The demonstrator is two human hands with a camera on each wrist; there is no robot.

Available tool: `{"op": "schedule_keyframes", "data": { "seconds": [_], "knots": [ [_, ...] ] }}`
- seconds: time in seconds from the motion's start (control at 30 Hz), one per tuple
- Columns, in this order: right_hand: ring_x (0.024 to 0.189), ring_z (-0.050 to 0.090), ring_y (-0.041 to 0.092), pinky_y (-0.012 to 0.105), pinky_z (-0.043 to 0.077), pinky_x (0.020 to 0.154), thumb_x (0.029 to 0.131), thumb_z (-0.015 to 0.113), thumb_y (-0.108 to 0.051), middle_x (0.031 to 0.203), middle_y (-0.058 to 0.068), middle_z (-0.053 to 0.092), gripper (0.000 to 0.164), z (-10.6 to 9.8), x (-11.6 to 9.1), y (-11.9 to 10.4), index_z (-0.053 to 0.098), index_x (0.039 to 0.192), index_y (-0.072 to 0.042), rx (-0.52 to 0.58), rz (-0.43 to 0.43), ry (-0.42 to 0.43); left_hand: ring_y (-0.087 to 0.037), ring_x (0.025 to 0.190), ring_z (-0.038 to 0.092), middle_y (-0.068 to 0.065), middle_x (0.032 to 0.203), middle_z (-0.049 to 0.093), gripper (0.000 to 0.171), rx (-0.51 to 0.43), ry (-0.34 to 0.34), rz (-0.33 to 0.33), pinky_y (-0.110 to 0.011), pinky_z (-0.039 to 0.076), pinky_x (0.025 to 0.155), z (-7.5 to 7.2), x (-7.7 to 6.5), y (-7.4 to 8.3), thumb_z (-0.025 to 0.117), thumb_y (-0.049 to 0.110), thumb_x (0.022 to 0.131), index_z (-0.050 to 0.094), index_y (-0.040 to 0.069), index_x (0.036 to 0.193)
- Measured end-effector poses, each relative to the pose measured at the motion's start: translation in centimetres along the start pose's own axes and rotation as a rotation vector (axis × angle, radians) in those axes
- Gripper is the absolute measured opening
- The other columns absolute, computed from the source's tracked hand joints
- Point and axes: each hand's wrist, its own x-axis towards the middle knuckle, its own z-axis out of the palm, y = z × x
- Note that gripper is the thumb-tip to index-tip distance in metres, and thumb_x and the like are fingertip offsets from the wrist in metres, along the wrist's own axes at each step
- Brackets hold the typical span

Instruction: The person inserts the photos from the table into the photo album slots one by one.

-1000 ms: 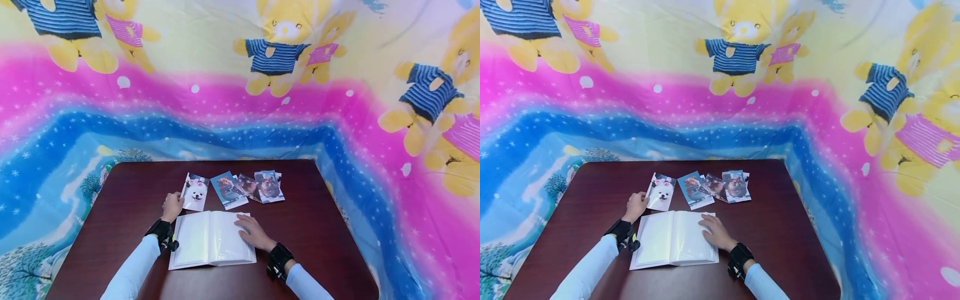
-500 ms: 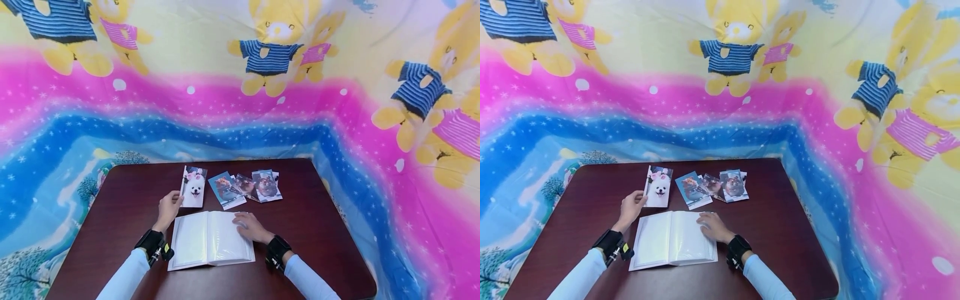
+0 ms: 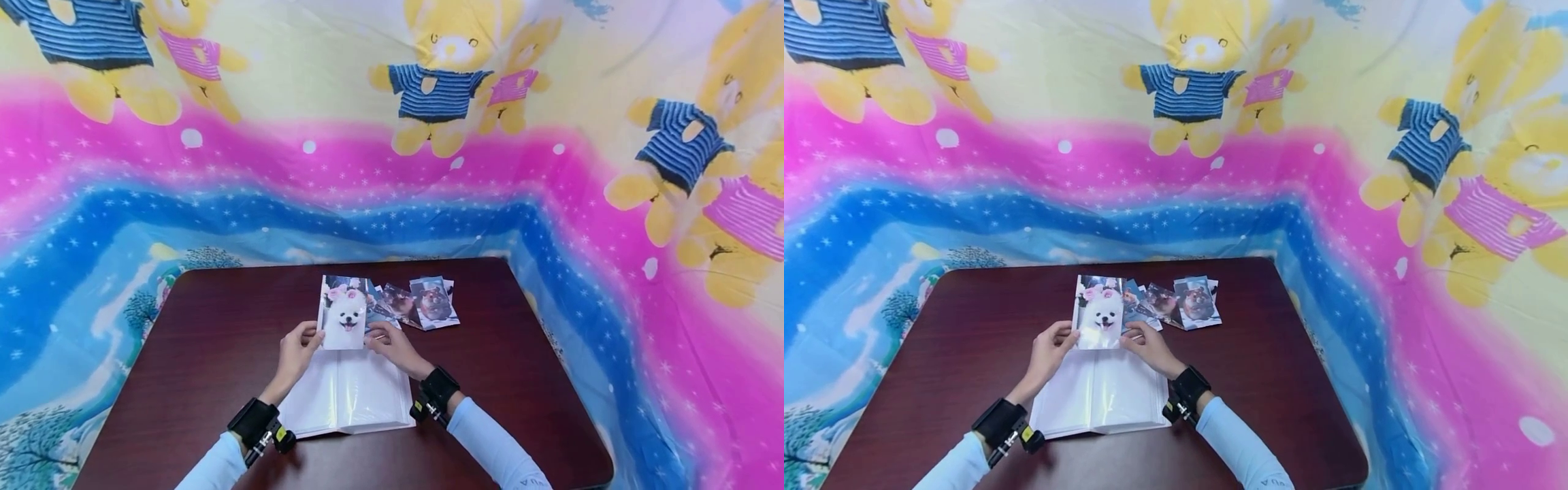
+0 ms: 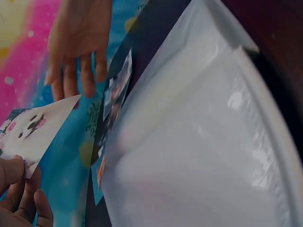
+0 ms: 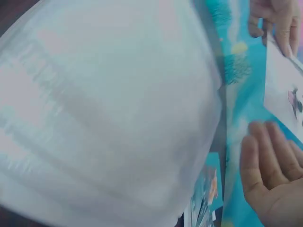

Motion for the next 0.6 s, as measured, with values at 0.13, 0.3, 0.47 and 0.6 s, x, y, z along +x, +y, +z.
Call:
{"op": "schedule_keyframes", "data": {
  "seconds": [0.13, 0.3, 0.47, 0.6],
  "knots": [
    [0.081, 0.064, 0.02, 0.042, 0.055, 0.079, 0.098, 0.06, -0.005, 0.097, 0.012, 0.065, 0.031, 0.3, 0.4, -0.8, 0.051, 0.124, 0.01, 0.101, 0.052, 0.027, -0.03, 0.077, 0.068, -0.018, 0.091, 0.071, 0.022, -0.036, -0.036, -0.017, -0.027, 0.055, 0.067, 0.6, -1.1, 0.6, 0.072, 0.003, 0.089, 0.068, -0.007, 0.108],
    [0.074, 0.059, 0.025, 0.061, 0.05, 0.08, 0.096, 0.061, 0.001, 0.086, 0.013, 0.061, 0.018, 0.4, -0.4, -2.3, 0.052, 0.105, 0.013, 0.103, 0.067, 0.02, -0.028, 0.077, 0.069, -0.017, 0.091, 0.071, 0.022, -0.052, -0.069, -0.037, -0.028, 0.055, 0.068, 1.2, -2.2, 0.5, 0.072, 0.003, 0.09, 0.067, -0.007, 0.109],
    [0.072, 0.057, 0.023, 0.06, 0.051, 0.078, 0.095, 0.061, 0.002, 0.083, 0.016, 0.061, 0.015, 0.5, -1.2, -3.3, 0.052, 0.1, 0.012, 0.07, 0.067, 0.018, -0.026, 0.076, 0.068, -0.018, 0.091, 0.071, 0.023, -0.079, -0.097, -0.055, -0.027, 0.054, 0.067, 1.3, -2.6, 0.0, 0.071, 0.002, 0.09, 0.066, -0.008, 0.109],
    [0.069, 0.056, 0.018, 0.054, 0.053, 0.075, 0.095, 0.062, 0.003, 0.08, 0.013, 0.06, 0.015, 0.6, -1.4, -2.9, 0.051, 0.096, 0.012, 0.062, 0.062, 0.015, -0.028, 0.08, 0.068, -0.019, 0.094, 0.07, 0.026, -0.094, -0.121, -0.098, -0.026, 0.054, 0.068, 1.4, -2.7, -0.1, 0.072, 0.002, 0.089, 0.065, -0.008, 0.112]
  ]
}}
